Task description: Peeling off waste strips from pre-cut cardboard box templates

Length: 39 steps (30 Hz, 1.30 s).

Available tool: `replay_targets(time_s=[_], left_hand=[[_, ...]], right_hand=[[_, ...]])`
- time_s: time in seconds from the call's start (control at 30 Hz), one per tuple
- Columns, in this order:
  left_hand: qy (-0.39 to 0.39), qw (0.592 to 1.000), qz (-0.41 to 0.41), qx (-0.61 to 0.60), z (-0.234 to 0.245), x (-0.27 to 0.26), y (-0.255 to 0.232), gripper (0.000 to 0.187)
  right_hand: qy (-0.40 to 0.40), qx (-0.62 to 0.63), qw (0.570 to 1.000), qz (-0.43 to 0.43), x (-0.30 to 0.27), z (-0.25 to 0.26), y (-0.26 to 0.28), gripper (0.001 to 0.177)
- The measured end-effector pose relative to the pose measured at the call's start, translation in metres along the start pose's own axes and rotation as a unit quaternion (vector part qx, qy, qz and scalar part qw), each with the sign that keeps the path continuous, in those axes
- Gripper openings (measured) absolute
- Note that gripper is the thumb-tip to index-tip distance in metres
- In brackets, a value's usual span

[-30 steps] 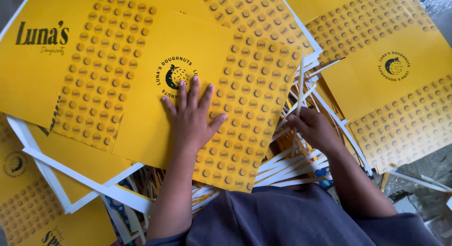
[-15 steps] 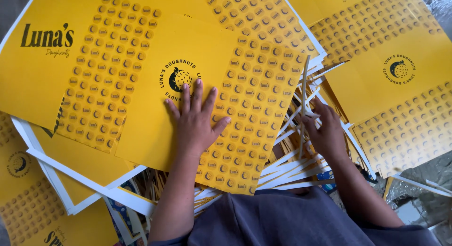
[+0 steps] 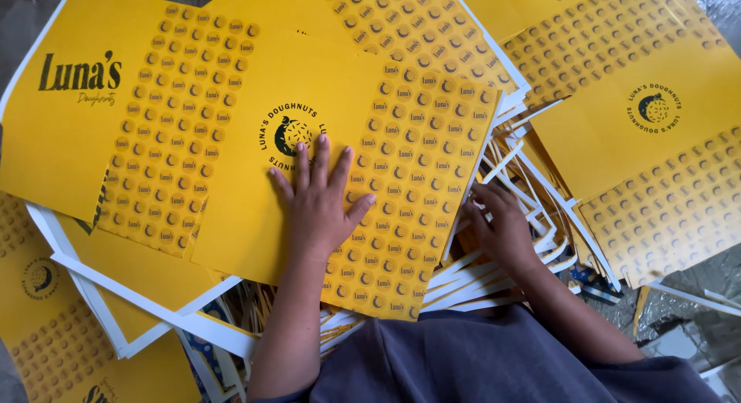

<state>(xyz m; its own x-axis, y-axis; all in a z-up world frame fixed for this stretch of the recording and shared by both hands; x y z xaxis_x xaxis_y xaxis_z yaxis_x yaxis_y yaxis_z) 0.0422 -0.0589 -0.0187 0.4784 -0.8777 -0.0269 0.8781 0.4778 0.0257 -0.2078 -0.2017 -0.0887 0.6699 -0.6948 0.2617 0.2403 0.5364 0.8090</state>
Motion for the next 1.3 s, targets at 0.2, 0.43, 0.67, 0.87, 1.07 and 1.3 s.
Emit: replay_targets(time_s=[0.2, 0.43, 0.67, 0.87, 1.07, 1.3], left_hand=[[0.006, 1.000, -0.004, 0.005, 0.001, 0.001, -0.001, 0.081], [-0.004, 1.000, -0.007, 0.009, 0.003, 0.001, -0.002, 0.081], [-0.003, 1.000, 0.003, -0.008, 0.002, 0.001, -0.001, 0.081], [-0.034, 0.995, -0.001, -0.096, -0.001, 0.002, 0.010, 0.079], [-0.185, 0.938, -0.032, -0.290, 0.022, -0.022, 0.015, 0.064], [-0.299, 0.911, -0.107, -0.262, 0.081, -0.039, -0.016, 0.058]], right_hand=[[-0.074, 0.158, 0.983, -0.060, -0.006, 0.021, -0.002, 0.043], [-0.015, 0.376, 0.910, -0.176, -0.014, -0.009, 0.010, 0.051], [0.043, 0.465, 0.838, -0.282, -0.027, -0.042, 0.009, 0.046], [0.071, 0.485, 0.826, -0.278, -0.026, -0.051, 0.029, 0.068], [0.045, 0.461, 0.844, -0.271, -0.013, -0.042, 0.049, 0.073], [-0.080, 0.472, 0.872, -0.100, 0.060, 0.006, 0.014, 0.062]])
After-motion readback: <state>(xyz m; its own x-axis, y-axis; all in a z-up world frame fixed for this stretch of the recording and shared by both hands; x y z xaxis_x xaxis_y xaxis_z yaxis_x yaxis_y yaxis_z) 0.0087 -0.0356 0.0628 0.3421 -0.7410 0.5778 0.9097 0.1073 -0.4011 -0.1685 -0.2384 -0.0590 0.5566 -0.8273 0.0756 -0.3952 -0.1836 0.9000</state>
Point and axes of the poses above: each hand's wrist, its own x-axis towards the middle knuckle, its own z-axis out of the back of the hand, y = z × x, the point moved 8 cm from there along x, towards the middle knuckle, and after that the axes turned 9 degrees about x, right-handed, at the moved point
